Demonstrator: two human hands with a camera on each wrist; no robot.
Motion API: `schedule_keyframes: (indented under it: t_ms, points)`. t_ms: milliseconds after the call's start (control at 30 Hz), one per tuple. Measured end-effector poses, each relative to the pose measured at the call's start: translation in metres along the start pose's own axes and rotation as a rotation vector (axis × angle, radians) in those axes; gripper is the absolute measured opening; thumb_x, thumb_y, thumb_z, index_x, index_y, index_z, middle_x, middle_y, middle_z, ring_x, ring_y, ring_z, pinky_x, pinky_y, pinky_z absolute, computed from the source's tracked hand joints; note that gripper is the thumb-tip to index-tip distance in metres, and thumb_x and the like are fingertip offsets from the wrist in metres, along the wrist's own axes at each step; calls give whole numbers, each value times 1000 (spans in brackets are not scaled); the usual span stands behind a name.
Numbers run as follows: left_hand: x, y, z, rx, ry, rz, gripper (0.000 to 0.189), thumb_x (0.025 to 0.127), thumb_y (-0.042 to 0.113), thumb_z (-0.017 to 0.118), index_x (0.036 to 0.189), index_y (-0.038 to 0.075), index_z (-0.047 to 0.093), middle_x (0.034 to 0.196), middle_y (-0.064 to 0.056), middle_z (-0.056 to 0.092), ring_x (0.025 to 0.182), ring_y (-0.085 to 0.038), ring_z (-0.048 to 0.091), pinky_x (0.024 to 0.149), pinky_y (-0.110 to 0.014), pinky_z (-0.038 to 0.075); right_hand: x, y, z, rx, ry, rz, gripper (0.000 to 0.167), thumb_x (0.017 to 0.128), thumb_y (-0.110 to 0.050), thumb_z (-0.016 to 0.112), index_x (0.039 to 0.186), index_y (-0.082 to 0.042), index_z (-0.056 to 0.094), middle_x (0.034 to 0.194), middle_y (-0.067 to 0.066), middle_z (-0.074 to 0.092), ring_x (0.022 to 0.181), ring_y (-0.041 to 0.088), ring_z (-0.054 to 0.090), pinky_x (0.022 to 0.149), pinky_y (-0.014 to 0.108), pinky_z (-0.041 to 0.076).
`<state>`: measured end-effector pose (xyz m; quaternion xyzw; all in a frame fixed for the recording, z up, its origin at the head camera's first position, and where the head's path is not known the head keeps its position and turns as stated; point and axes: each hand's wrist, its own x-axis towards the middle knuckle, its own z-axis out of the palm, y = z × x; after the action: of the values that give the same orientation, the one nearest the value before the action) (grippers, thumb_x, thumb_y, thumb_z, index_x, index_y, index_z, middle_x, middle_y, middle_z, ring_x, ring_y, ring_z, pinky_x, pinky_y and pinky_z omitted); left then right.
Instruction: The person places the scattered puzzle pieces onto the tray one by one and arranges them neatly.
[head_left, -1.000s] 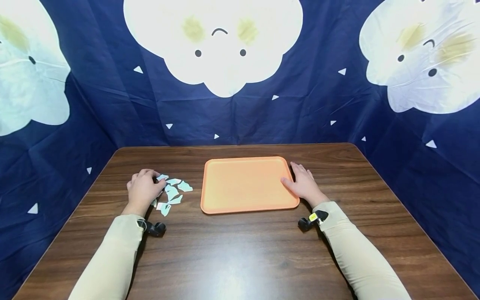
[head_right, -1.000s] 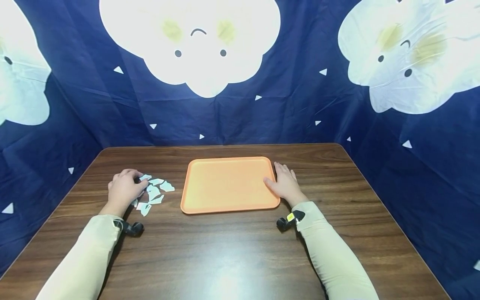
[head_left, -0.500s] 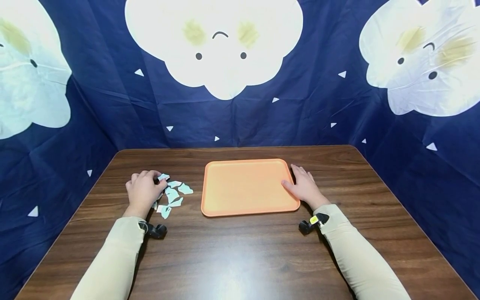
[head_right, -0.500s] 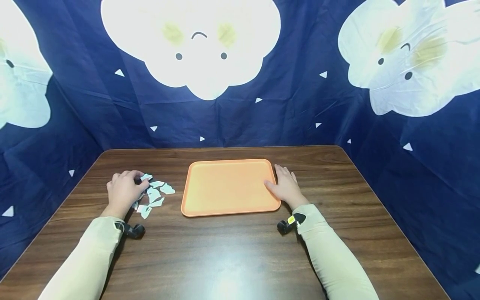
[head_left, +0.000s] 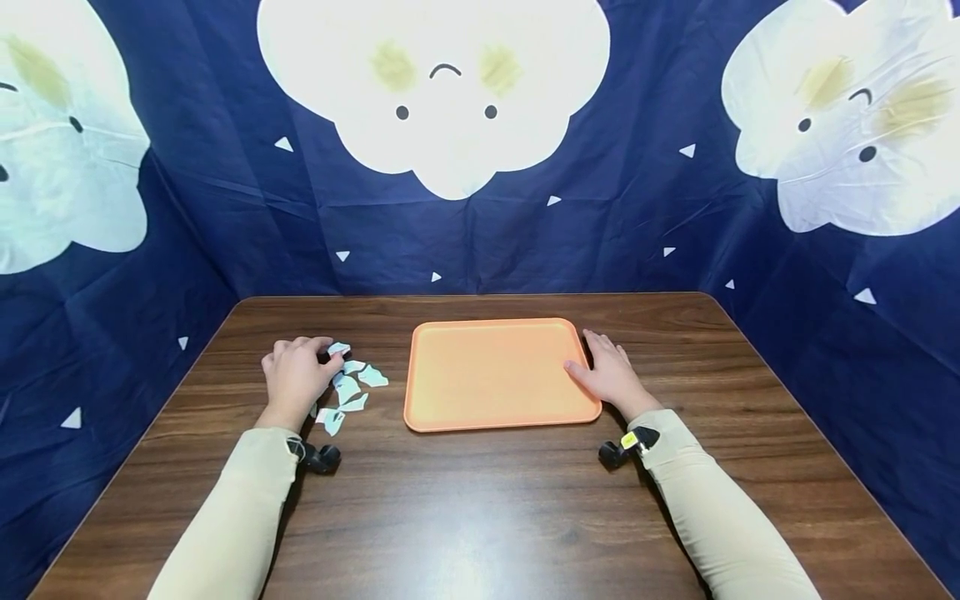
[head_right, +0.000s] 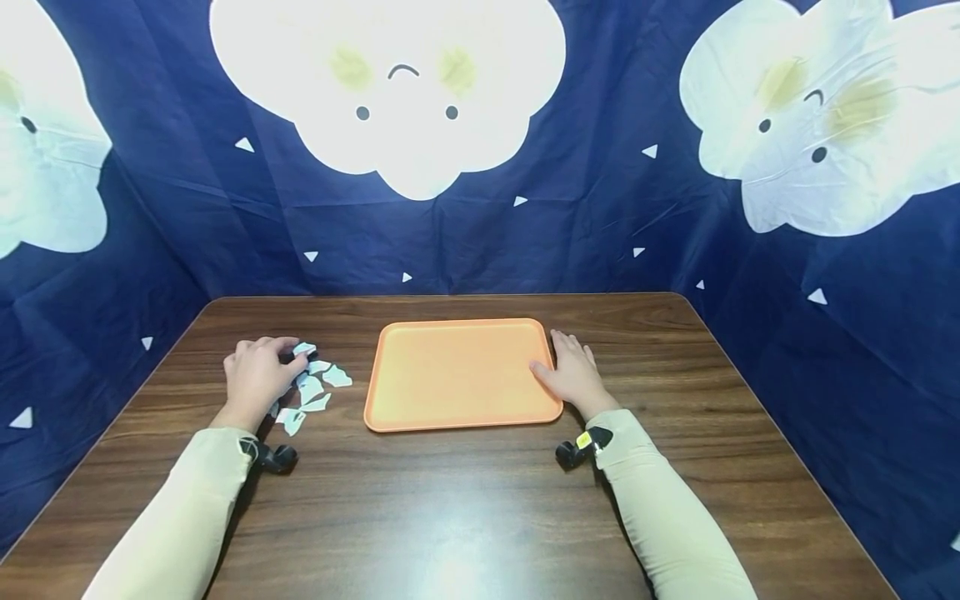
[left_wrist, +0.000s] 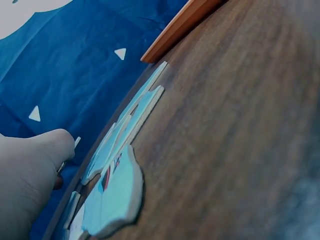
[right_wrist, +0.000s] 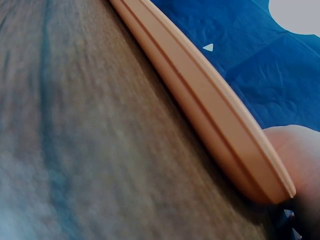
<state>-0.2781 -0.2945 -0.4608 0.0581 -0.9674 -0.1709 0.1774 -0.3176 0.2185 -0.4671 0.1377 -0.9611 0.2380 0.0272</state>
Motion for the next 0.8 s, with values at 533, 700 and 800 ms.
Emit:
schedule_keyframes:
  t_ms: [533,700,800]
  points:
    - [5,27,-6,-48,41,68,37,92,31,66,121,9,71,123,-21,65,114,-46,46,99,-68,26,0,2,2,-13,10,-1,81,97,-42,58,154,8,29,156,29,34,147,47,25,117,65,13]
    - [6,38,-4,-46,44,97,38,90,30,66,120,8,72,122,-20,67,113,-45,47,98,-67,27,1,3,4,-20,9,-1,81,98,-43,58,154,8,29,157,29,34,147,47,25,117,65,13]
    - [7,44,-3,-38,37,111,38,90,29,67,121,8,73,122,-19,67,113,-44,48,99,-67,26,1,3,3,-23,6,0,81,98,-43,58,154,7,29,157,28,34,148,46,25,118,64,13]
